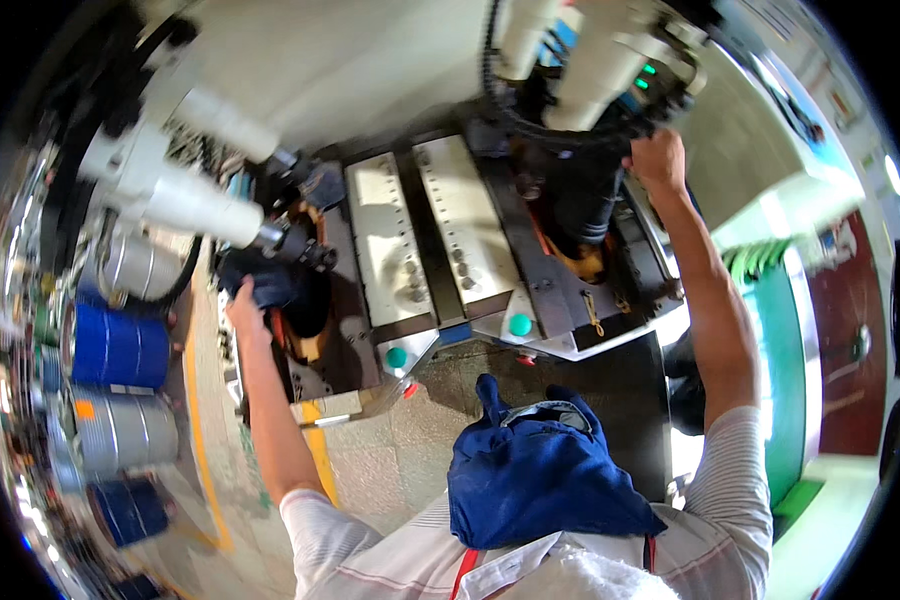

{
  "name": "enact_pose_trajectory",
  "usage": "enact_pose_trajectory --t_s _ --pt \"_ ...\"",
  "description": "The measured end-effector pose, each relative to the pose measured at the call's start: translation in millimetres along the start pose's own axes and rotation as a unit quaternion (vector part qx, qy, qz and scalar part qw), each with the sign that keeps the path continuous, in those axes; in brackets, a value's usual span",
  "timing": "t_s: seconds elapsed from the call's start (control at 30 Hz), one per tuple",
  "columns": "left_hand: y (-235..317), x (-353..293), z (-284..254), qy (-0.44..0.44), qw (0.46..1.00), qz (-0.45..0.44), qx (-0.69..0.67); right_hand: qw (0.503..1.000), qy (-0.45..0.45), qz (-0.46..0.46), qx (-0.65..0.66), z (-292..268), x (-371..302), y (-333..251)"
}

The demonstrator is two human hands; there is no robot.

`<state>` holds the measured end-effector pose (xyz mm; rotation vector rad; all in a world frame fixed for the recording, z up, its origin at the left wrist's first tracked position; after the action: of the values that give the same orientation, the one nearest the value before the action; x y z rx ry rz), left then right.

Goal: The person operates a shoe-shaping machine by loading boots onto heated molds, activating the mechanical press, and then transferring the boots to a conveyor belt.

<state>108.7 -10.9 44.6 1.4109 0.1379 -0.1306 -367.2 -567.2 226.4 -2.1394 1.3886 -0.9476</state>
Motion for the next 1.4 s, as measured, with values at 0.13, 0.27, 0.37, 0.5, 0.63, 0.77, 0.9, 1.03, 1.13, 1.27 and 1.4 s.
enact_pose_trajectory --t_s 0.13,0.27,0.37,0.5,0.63,0.77,0.9,1.03,1.13,1.27,1.4 --pt "50 13 -14 0.053 0.995 0.042 -0.072 0.978 0.080 -0.016 0.194 -124 -24 -18" --pt "95 -16 -48 -0.011 0.980 0.049 -0.195 0.935 0.136 0.008 0.328 -278 -48 37" --pt "115 -109 -36 0.060 0.982 0.097 -0.153 0.914 0.175 0.058 0.363 -371 -82 72" --pt "104 -165 -19 0.074 0.976 0.202 -0.038 0.940 0.237 0.106 0.220 -488 -147 150" --pt "107 -306 37 0.068 0.962 0.262 0.043 0.950 0.256 0.160 0.083 -540 -159 314" --pt "81 -416 128 -0.011 0.953 0.285 0.100 0.897 0.314 0.301 -0.075 -632 -179 551" --pt "83 -544 204 -0.079 0.925 0.337 0.155 0.827 0.361 0.426 -0.064 -622 -222 741" --pt "64 -648 298 -0.202 0.888 0.373 0.176 0.704 0.440 0.557 -0.003 -589 -342 954" --pt "62 -733 351 -0.283 0.841 0.417 0.195 0.684 0.356 0.634 0.056 -504 -410 1015" --pt "45 -846 430 -0.427 0.751 0.458 0.209 0.562 0.451 0.603 0.342 -437 -473 1004" --pt "25 -943 467 -0.546 0.662 0.473 0.200 0.658 0.316 0.519 0.444 -419 -430 870"
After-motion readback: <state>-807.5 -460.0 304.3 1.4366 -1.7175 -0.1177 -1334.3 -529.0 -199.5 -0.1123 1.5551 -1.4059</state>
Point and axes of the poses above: each hand's wrist, its own x-axis towards the middle knuckle, its own z-axis out of the palm, y = z × x, the point moved 4 cm from there along x, towards the middle knuckle, and after that the axes turned 10 degrees about -x, right-handed, at the moved point
